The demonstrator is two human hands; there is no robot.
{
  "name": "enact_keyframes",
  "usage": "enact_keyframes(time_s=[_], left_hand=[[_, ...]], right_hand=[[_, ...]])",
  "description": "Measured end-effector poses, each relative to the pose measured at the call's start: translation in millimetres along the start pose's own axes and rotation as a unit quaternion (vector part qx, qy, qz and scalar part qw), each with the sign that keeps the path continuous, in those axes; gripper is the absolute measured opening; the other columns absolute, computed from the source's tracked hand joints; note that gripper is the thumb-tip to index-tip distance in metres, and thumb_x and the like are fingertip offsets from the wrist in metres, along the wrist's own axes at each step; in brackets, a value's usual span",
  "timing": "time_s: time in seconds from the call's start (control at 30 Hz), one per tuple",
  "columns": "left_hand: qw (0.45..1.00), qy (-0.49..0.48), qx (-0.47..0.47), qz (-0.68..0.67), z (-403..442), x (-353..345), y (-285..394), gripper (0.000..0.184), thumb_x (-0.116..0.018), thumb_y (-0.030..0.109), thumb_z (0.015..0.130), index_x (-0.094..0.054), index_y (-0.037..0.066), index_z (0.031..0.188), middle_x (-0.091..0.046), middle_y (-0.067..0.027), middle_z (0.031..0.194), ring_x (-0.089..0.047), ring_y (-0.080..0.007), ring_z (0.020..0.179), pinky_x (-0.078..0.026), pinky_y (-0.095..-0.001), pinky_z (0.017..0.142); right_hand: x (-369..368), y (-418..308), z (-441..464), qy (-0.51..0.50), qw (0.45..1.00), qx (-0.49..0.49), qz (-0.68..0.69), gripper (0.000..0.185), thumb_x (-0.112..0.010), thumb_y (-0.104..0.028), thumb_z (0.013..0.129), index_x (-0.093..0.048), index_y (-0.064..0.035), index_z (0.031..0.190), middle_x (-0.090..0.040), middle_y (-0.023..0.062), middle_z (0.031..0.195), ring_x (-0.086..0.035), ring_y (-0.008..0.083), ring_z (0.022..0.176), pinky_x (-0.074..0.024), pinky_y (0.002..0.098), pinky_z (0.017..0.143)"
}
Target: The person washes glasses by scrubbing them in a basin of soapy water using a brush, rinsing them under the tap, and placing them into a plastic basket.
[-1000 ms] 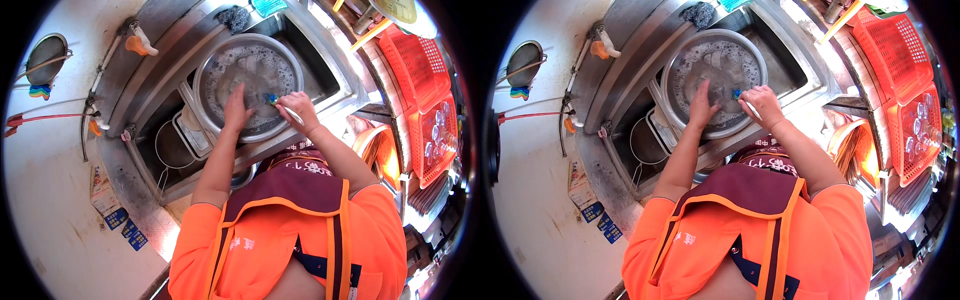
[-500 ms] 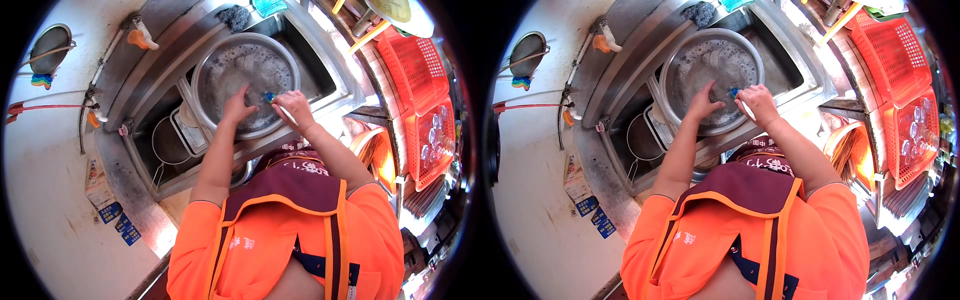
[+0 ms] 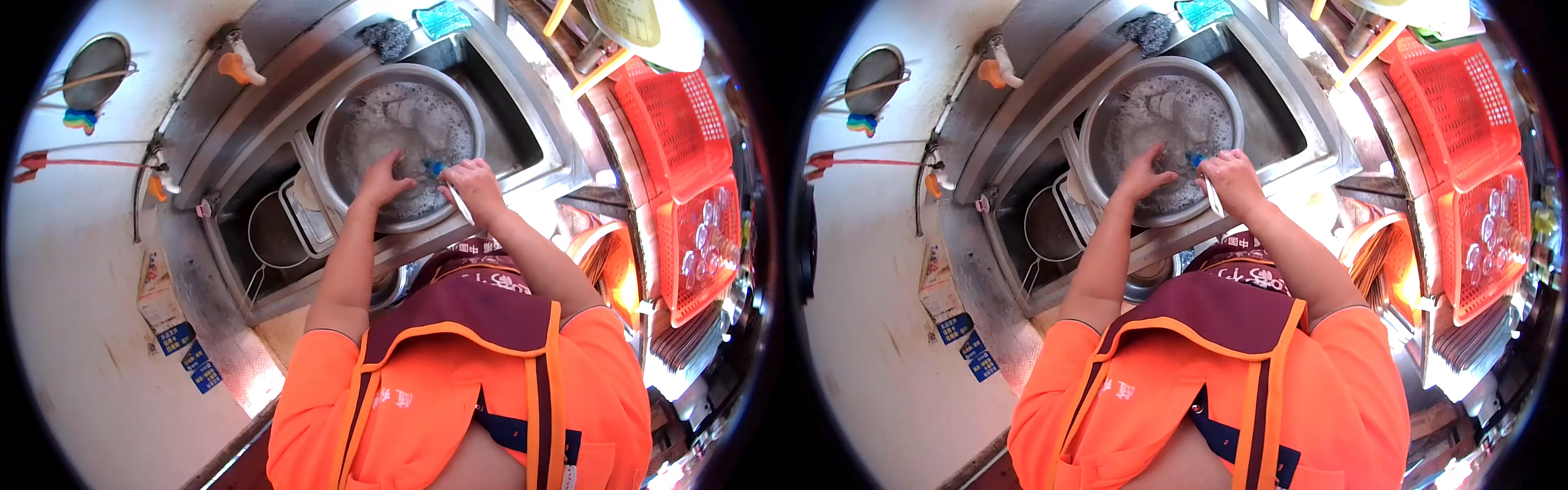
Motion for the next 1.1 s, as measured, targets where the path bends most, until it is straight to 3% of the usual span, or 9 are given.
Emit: enact_keyframes(time_s=[0.13, 0.2, 0.3, 0.37, 0.43, 0.57, 0.8, 1.03, 1.1], left_hand=[[0.99, 0.093, 0.107, 0.016, -17.3, 27.9, 21.2, 0.073, -0.075, 0.023, 0.067, -0.043, 0.007, 0.13, -0.05, -0.0162, 0.127, -0.047, -0.0328, 0.117, -0.037, -0.0383, 0.1], [0.968, 0.222, -0.001, 0.12, -16.5, 6.7, 24.8, 0.072, -0.075, 0.02, 0.067, -0.042, 0.005, 0.13, -0.048, -0.0179, 0.129, -0.046, -0.0331, 0.119, -0.039, -0.0382, 0.098], [0.953, 0.247, -0.003, 0.173, -22.0, -4.7, 46.1, 0.073, -0.075, 0.02, 0.067, -0.042, 0.006, 0.13, -0.049, -0.0172, 0.129, -0.047, -0.0331, 0.118, -0.038, -0.0381, 0.099], [0.96, 0.235, -0.008, 0.154, -21.8, 0.4, 43.7, 0.069, -0.074, 0.021, 0.067, -0.045, 0.006, 0.128, -0.05, -0.0168, 0.127, -0.048, -0.0331, 0.117, -0.039, -0.0384, 0.097], [0.994, 0.092, 0.051, 0.024, -14.6, 2.3, 28.7, 0.067, -0.073, 0.028, 0.066, -0.049, 0.006, 0.124, -0.054, -0.0141, 0.121, -0.052, -0.0297, 0.112, -0.042, -0.0389, 0.095], [0.97, 0.23, 0.063, 0.05, -23.0, 12.5, 30.3, 0.066, -0.072, 0.026, 0.068, -0.048, 0.006, 0.126, -0.052, -0.0148, 0.124, -0.052, -0.0307, 0.112, -0.043, -0.039, 0.093], [0.943, 0.274, 0.082, 0.173, -19.2, -24.2, 62.2, 0.095, -0.075, 0.018, 0.064, -0.02, 0.005, 0.14, -0.048, -0.0194, 0.127, -0.048, -0.033, 0.116, -0.038, -0.0431, 0.098], [0.976, 0.15, 0.146, 0.068, -2.4, -18.6, 39.1, 0.094, -0.077, 0.033, 0.061, -0.029, 0.006, 0.138, -0.056, -0.0163, 0.116, -0.058, -0.0326, 0.101, -0.045, -0.0414, 0.089], [0.979, 0.129, 0.148, -0.046, 1.4, -16.8, 21.8, 0.086, -0.075, 0.04, 0.062, -0.039, 0.006, 0.132, -0.061, -0.0166, 0.1, -0.063, -0.0306, 0.092, -0.05, -0.0379, 0.082]], right_hand=[[14.5, -7.7, -1.8, -0.077, 0.997, 0.03, -0.006, 0.032, -0.067, -0.034, 0.074, -0.062, -0.0094, 0.094, -0.062, 0.0065, 0.089, -0.056, 0.0234, 0.093, -0.0384, 0.0355, 0.086], [17.2, -8.9, -4.5, -0.091, 0.994, 0.06, -0.004, 0.039, -0.068, -0.037, 0.073, -0.062, -0.009, 0.099, -0.061, 0.0071, 0.094, -0.055, 0.0235, 0.097, -0.0376, 0.0353, 0.088], [19.9, -7.9, -9.2, -0.137, 0.987, 0.088, 0.0, 0.05, -0.07, -0.039, 0.069, -0.06, -0.0087, 0.108, -0.058, 0.0081, 0.106, -0.052, 0.024, 0.104, -0.0357, 0.0359, 0.093], [20.9, -6.6, -13.6, -0.154, 0.98, 0.123, 0.015, 0.052, -0.072, -0.035, 0.068, -0.059, -0.0088, 0.11, -0.056, 0.0093, 0.11, -0.05, 0.0257, 0.106, -0.0349, 0.0372, 0.095], [29.0, -6.2, -13.5, -0.179, 0.975, 0.117, 0.052, 0.05, -0.071, -0.019, 0.068, -0.056, -0.0101, 0.115, -0.053, 0.0108, 0.117, -0.049, 0.0285, 0.11, -0.0356, 0.0381, 0.098], [44.5, -12.0, -17.4, -0.206, 0.969, 0.131, 0.025, 0.051, -0.063, -0.002, 0.069, -0.056, -0.014, 0.118, -0.052, 0.0099, 0.122, -0.049, 0.0283, 0.112, -0.0373, 0.0368, 0.097], [60.7, -7.0, -25.5, -0.166, 0.981, 0.086, 0.059, 0.049, -0.059, -0.003, 0.073, -0.052, -0.0123, 0.121, -0.056, 0.0088, 0.111, -0.057, 0.0291, 0.096, -0.0448, 0.0369, 0.085], [94.6, -20.6, -19.2, -0.102, 0.99, 0.014, 0.099, 0.048, -0.059, 0.0, 0.075, -0.051, -0.0111, 0.121, -0.056, 0.0116, 0.112, -0.059, 0.032, 0.092, -0.0493, 0.0391, 0.078], [101.2, -21.8, -13.0, -0.066, 0.994, 0.003, 0.084, 0.046, -0.059, 0.002, 0.078, -0.052, -0.013, 0.121, -0.057, 0.0108, 0.111, -0.063, 0.0236, 0.088, -0.0517, 0.0334, 0.074]])
Point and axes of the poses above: each hand's wrist, its own z-axis towards the middle knuckle, its own x-axis out of the back of the hand, y = z × x, the point moved 5 cm from there along z, towards the middle knuckle
